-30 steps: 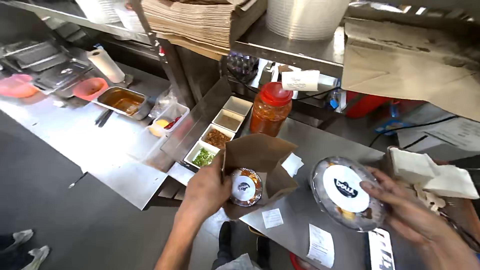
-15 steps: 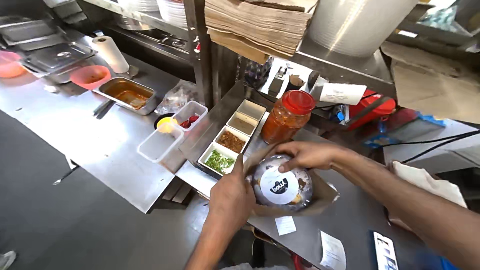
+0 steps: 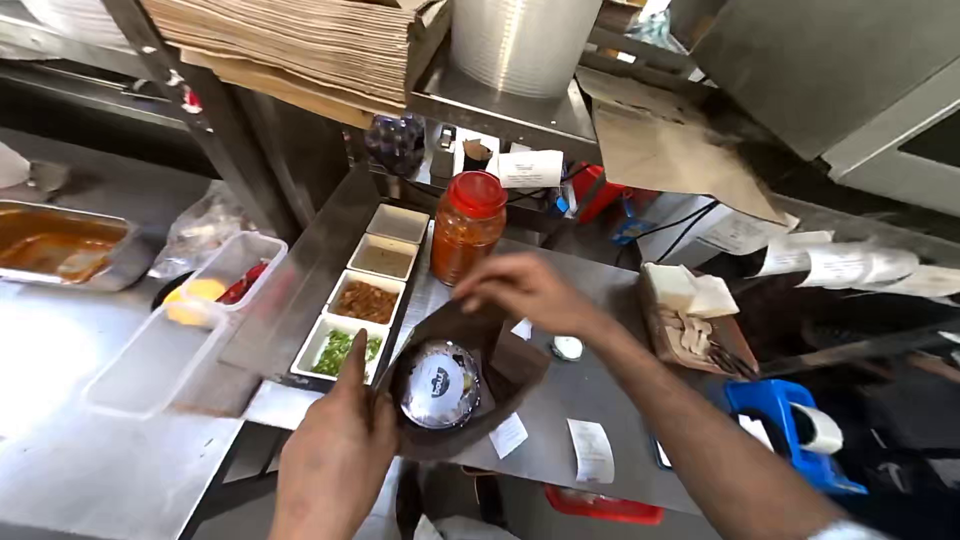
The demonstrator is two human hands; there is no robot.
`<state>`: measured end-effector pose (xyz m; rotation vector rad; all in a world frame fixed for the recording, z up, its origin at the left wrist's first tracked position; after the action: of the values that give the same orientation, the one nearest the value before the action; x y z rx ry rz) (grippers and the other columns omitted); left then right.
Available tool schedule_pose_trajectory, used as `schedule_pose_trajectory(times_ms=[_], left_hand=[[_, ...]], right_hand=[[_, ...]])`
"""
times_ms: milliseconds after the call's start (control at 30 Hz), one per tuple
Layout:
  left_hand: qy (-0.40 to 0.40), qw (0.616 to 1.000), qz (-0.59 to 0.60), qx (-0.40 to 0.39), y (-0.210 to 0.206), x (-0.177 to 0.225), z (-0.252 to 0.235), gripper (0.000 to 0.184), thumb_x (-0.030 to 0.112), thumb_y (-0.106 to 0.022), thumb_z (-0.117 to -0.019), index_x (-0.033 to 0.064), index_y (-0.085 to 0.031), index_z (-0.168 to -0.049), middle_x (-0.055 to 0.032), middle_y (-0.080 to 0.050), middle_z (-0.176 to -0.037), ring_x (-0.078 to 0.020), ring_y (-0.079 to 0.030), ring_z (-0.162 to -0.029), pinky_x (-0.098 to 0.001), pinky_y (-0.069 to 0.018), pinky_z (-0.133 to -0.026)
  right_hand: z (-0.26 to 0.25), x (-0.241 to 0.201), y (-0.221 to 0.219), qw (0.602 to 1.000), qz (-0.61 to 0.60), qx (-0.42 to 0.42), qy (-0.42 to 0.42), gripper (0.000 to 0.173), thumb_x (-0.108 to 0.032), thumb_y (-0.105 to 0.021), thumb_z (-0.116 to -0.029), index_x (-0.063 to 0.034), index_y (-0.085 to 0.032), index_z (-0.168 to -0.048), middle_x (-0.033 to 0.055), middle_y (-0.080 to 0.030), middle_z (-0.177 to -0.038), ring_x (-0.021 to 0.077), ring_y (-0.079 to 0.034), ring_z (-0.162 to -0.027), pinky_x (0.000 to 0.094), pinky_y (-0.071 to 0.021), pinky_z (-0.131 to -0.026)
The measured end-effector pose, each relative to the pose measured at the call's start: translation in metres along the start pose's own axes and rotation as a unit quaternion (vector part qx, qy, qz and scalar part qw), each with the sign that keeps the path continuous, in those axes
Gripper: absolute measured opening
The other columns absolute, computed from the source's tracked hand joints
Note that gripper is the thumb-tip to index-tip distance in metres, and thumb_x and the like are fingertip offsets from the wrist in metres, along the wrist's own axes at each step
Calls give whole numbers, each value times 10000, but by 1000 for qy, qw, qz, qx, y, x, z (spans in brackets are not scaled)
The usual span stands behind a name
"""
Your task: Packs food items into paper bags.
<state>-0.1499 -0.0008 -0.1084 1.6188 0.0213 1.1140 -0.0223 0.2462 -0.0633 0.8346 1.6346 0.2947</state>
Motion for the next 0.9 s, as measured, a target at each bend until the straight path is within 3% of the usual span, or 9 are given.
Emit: schedule_pose_trajectory(times_ms=[100, 167, 233, 333, 467, 600, 667, 767, 900], left_hand=[[9, 1000, 9, -3, 1, -3, 0, 674, 216, -574, -945, 177, -386, -1592, -63, -683, -781, -260, -623, -627, -562, -533, -602], [14, 1000, 1, -9, 3, -1, 2, 672, 209, -587, -951, 164, -383, -1590, -77, -680, -799, -268, -624, -643, -562, -535, -618], [22, 1000, -11, -17, 6, 3, 3, 681, 206, -593, -956, 175, -364, -1597, -102, -689, -823, -280, -638, -664, -571, -541, -645], [24, 1000, -11, -9, 5, 8, 3, 701, 195, -591, -960, 169, -331, -1611, -86, -683, -810, -234, -625, -638, -513, -550, -631], [19, 999, -28, 30, -6, 14, 4, 666, 191, -579, -949, 178, -385, -1586, -56, -652, -748, -210, -589, -589, -492, -524, -574], [46, 997, -50, 26, -10, 24, 4, 622, 203, -608, -973, 216, -417, -1565, -61, -657, -764, -253, -617, -638, -544, -531, -619], [56, 997, -59, 14, -10, 25, 6, 614, 229, -608, -990, 231, -411, -1571, -69, -680, -791, -259, -645, -667, -556, -550, -644], [45, 997, -62, 10, -10, 28, 2, 595, 244, -597, -997, 258, -426, -1567, -60, -657, -748, -249, -628, -633, -550, -542, -610], [32, 997, -73, -5, -8, 36, 0, 538, 240, -602, -1011, 243, -480, -1534, -85, -675, -769, -282, -640, -647, -585, -538, -612]], right_hand=[[54, 86, 56, 971, 29, 221, -81, 266, -71, -584, -980, -57, -660, -1235, 92, -704, -1201, 203, -703, -953, 399, -613, -786], [80, 181, 38, 957, 137, 106, -231, 736, -213, -812, -859, -208, -490, -1521, 153, -487, -1528, 352, -561, -1302, 568, -517, -1019], [96, 256, -9, 937, 201, -30, -285, 1083, -447, -915, -720, -325, -320, -1617, 242, -191, -1674, 522, -337, -1448, 711, -389, -1086], [113, 292, -55, 918, 264, -91, -283, 736, -628, -731, -843, -480, -455, -1509, 73, -182, -1714, 482, -225, -1511, 774, -308, -1069], [136, 294, -69, 921, 324, -37, -213, 328, -218, -659, -960, -271, -688, -1282, 169, -573, -1415, 462, -556, -1224, 645, -512, -897], [153, 264, -51, 943, 253, 64, -205, 335, -2, -602, -950, -91, -694, -1260, 214, -639, -1306, 427, -610, -1195, 586, -519, -985], [139, 205, -24, 951, 178, 165, -193, 287, -32, -552, -998, -35, -681, -1255, 206, -659, -1269, 378, -642, -1170, 572, -523, -1000], [100, 78, 22, 959, 44, 264, -89, 241, -174, -593, -1034, -30, -690, -1201, 94, -700, -1198, 163, -683, -1076, 390, -575, -957], [43, -32, 10, 993, 66, 67, 73, 232, -162, -649, -988, -145, -738, -1201, -7, -715, -1201, 102, -661, -1131, 379, -566, -997]])
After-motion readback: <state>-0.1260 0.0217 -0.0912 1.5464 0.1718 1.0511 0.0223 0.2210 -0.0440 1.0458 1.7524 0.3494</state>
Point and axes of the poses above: each hand's wrist, its own z-axis away from the middle knuckle, its own y-axis out of the back of the hand, x = y × z, the point moved 2 cm from there along -z, towards the middle knuckle
